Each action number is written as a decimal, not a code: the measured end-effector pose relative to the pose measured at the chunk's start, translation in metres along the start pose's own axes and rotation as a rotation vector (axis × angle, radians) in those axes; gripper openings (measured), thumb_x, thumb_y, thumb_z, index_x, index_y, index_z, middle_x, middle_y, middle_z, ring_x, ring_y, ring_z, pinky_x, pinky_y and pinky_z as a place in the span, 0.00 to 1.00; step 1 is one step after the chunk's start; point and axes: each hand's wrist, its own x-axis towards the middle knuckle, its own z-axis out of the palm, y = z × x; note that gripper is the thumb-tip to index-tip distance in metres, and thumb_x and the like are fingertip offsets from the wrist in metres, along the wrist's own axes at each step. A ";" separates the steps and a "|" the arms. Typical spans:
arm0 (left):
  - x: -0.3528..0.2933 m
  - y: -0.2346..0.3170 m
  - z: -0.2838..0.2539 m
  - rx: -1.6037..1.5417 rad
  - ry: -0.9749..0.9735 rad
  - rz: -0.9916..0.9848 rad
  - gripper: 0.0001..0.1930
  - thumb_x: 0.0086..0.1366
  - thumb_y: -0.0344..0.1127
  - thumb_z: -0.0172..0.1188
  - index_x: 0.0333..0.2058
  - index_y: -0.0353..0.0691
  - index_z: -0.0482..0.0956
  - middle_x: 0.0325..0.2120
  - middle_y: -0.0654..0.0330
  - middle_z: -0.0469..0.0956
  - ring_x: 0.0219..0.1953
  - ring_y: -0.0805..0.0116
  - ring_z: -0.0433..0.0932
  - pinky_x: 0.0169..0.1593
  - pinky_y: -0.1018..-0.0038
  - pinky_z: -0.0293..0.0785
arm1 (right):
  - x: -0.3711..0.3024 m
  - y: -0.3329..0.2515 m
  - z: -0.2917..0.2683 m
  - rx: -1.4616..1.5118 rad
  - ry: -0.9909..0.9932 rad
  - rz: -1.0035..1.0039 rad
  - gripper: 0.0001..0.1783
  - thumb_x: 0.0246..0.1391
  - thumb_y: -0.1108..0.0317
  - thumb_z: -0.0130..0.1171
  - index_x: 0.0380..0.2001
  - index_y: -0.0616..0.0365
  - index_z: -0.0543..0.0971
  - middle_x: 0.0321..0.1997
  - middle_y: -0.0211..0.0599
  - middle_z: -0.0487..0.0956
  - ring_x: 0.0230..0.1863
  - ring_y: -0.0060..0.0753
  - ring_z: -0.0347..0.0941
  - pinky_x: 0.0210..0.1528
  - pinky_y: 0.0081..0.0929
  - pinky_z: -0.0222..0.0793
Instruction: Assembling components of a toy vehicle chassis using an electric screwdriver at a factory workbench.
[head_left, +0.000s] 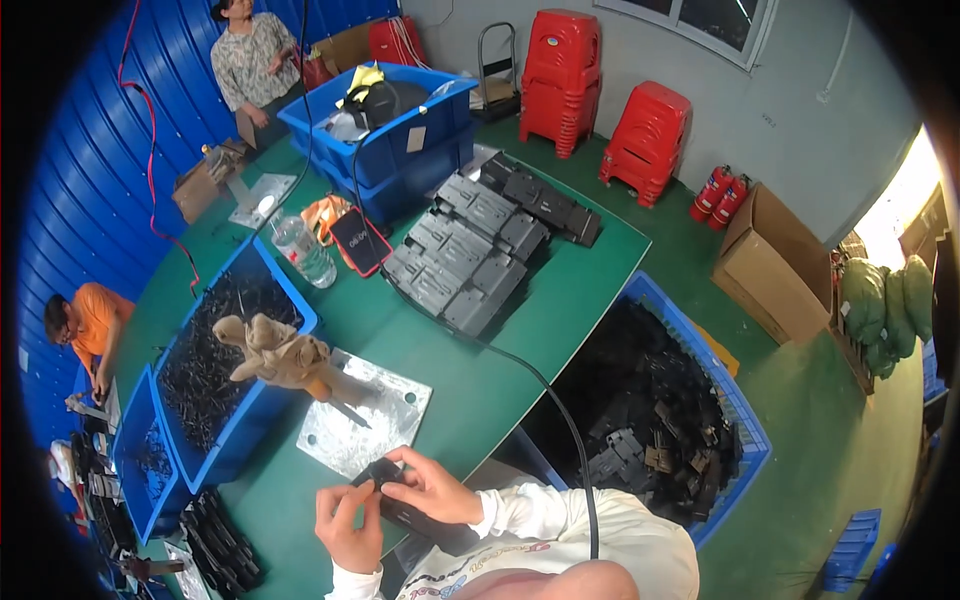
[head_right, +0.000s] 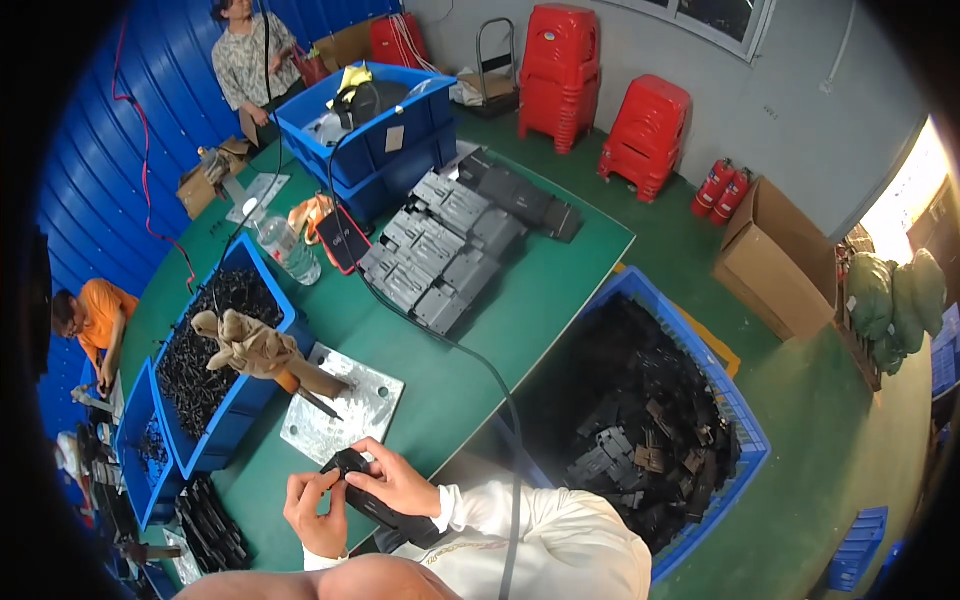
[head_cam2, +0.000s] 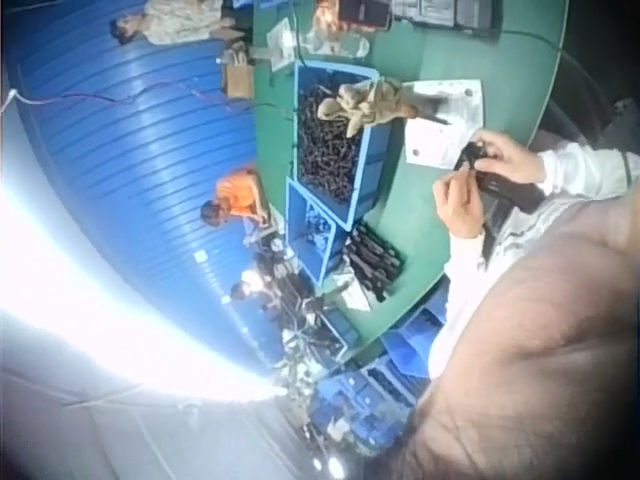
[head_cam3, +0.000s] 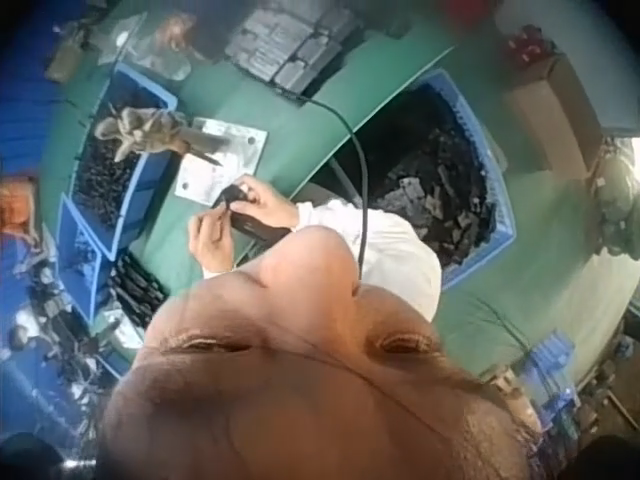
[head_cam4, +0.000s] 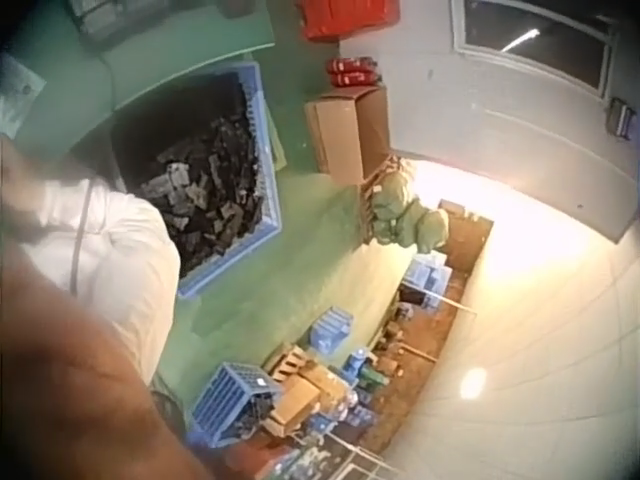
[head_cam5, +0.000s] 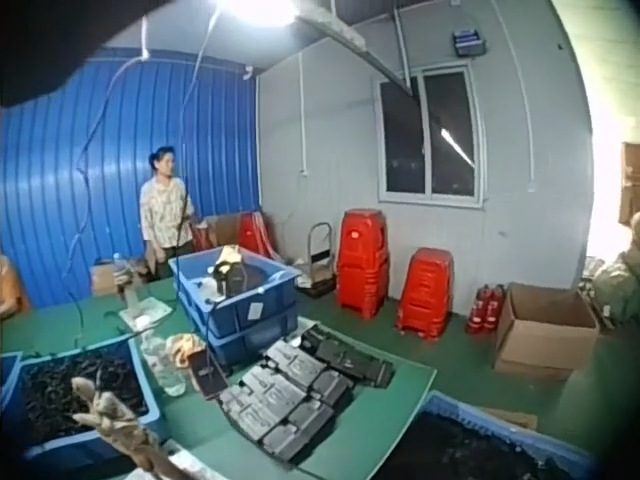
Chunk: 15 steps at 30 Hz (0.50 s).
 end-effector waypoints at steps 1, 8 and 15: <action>0.001 0.004 0.001 -0.045 0.009 -0.069 0.15 0.46 0.17 0.66 0.35 0.38 0.83 0.24 0.57 0.73 0.26 0.61 0.74 0.29 0.71 0.70 | 0.000 -0.001 0.001 -0.013 0.018 -0.057 0.17 0.64 0.68 0.55 0.51 0.58 0.63 0.30 0.30 0.78 0.28 0.13 0.71 0.27 0.15 0.66; 0.006 0.015 0.006 0.065 -0.041 0.011 0.22 0.46 0.18 0.67 0.42 0.42 0.84 0.25 0.57 0.73 0.26 0.61 0.74 0.31 0.71 0.72 | -0.002 -0.007 -0.014 -0.007 -0.030 -0.042 0.19 0.64 0.66 0.55 0.54 0.59 0.63 0.31 0.32 0.79 0.30 0.14 0.72 0.28 0.17 0.65; 0.009 0.021 0.004 0.077 -0.043 0.017 0.22 0.48 0.22 0.69 0.44 0.45 0.84 0.28 0.58 0.73 0.30 0.60 0.73 0.33 0.68 0.72 | -0.003 -0.023 -0.012 -0.042 0.017 -0.035 0.19 0.63 0.72 0.55 0.55 0.59 0.65 0.33 0.34 0.80 0.33 0.18 0.76 0.31 0.18 0.72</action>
